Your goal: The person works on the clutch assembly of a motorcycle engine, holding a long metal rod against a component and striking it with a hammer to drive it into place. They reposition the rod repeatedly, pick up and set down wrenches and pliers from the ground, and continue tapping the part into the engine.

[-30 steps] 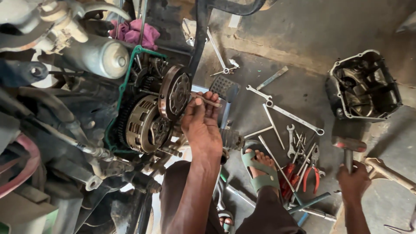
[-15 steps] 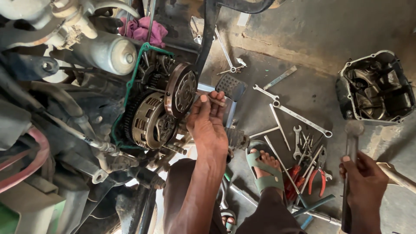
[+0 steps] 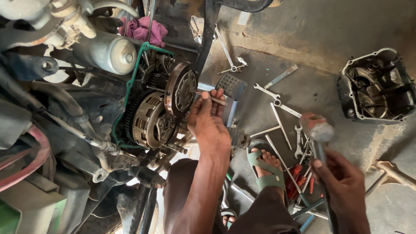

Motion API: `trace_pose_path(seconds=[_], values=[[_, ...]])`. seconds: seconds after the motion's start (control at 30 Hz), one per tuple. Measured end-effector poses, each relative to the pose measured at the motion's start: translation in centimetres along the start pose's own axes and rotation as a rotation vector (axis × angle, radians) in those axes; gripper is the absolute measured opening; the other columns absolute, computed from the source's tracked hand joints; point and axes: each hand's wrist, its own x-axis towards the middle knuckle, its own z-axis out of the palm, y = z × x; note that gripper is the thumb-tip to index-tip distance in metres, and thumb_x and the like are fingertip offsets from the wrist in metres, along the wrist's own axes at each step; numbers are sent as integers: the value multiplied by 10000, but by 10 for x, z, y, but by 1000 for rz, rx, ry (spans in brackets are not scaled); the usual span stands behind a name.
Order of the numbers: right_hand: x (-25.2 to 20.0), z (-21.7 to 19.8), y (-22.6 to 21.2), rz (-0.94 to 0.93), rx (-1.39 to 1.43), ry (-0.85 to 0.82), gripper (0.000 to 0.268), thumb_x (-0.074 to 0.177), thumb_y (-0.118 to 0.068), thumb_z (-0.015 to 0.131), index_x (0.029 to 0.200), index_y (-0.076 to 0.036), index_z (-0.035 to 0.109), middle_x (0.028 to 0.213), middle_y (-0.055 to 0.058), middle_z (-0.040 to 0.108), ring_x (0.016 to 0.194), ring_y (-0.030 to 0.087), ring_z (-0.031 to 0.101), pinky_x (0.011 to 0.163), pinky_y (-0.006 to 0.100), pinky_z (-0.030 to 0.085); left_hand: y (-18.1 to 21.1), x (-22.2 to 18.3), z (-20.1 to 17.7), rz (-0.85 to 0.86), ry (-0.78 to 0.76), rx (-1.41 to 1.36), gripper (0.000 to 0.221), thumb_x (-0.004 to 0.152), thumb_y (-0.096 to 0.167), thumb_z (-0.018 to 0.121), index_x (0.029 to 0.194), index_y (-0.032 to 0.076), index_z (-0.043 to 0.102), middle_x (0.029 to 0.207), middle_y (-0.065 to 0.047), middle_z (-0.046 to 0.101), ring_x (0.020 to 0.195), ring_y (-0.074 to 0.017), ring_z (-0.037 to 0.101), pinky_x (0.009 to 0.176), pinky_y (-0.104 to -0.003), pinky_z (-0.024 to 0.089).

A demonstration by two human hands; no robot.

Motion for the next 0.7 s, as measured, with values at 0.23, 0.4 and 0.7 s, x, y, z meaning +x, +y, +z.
trace_pose_path(seconds=[0.23, 0.4, 0.7], values=[[-12, 15, -8, 22, -19, -58, 477, 906, -127, 721, 1350, 32, 648, 929, 114, 734, 779, 129, 651, 653, 263, 497, 2, 0, 2, 7, -18, -14, 222, 918, 117, 744, 1067, -5, 634, 1073, -147, 720, 1061, -298, 718, 947, -390, 576], [-22, 32, -32, -39, 176, -130, 433, 922, -133, 685, 1310, 48, 625, 844, 90, 667, 662, 123, 577, 546, 267, 452, 6, 3, 5, -53, 4, -1, 213, 914, 120, 735, 1072, 22, 631, 1105, -143, 727, 1084, -287, 718, 962, -387, 568], [-17, 122, -67, -54, 669, -274, 455, 1016, -550, 534, 995, -95, 522, 647, -59, 356, 495, 56, 340, 423, 245, 303, 4, 10, 3, -63, 24, -6, 228, 926, 38, 711, 1116, 0, 590, 1099, -162, 701, 1052, -308, 719, 969, -381, 593]])
